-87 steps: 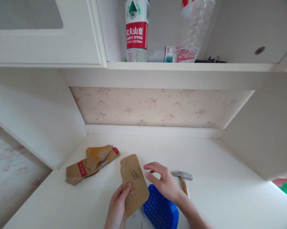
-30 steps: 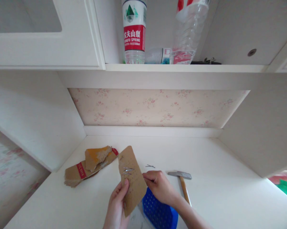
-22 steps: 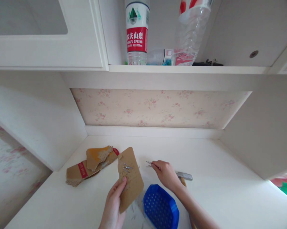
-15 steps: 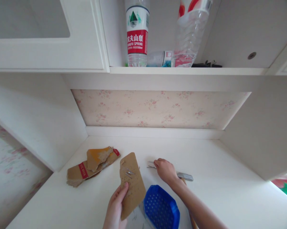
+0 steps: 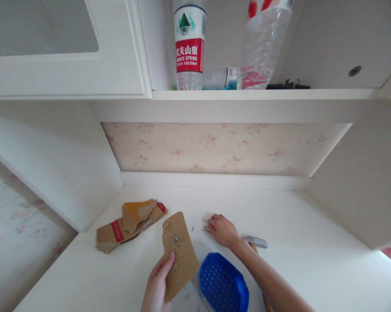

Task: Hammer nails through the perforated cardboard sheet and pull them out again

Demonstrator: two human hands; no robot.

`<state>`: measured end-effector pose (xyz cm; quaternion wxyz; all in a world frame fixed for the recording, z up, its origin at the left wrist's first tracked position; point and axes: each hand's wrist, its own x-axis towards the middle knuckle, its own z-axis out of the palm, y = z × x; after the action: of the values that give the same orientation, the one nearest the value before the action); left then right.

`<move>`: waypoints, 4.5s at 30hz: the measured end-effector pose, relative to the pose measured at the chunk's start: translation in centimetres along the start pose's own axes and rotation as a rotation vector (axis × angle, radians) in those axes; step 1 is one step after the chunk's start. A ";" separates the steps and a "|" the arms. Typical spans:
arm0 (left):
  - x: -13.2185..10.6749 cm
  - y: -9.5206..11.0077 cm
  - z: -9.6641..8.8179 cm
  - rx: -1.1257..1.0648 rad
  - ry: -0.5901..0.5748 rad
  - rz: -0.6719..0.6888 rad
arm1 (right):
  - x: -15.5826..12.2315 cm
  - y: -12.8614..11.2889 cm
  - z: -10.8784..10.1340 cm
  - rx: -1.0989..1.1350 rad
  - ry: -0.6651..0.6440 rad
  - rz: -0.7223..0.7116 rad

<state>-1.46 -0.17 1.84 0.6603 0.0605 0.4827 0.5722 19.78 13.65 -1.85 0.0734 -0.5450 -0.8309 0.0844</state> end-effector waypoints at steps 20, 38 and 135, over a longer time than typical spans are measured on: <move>-0.4 0.1 0.2 -0.003 -0.060 0.017 | -1.1 -0.1 0.2 0.295 0.038 -0.103; 0.0 -1.1 1.6 0.047 -0.152 0.081 | -4.9 -7.8 -7.8 0.719 0.211 -0.299; 0.0 -1.2 -1.4 -0.038 -0.143 -0.039 | -0.6 0.8 -0.7 0.026 -0.053 -0.032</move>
<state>-1.65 -1.21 0.32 0.7050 0.0793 0.4246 0.5625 20.88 13.41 -1.36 0.0598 -0.5284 -0.8399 0.1084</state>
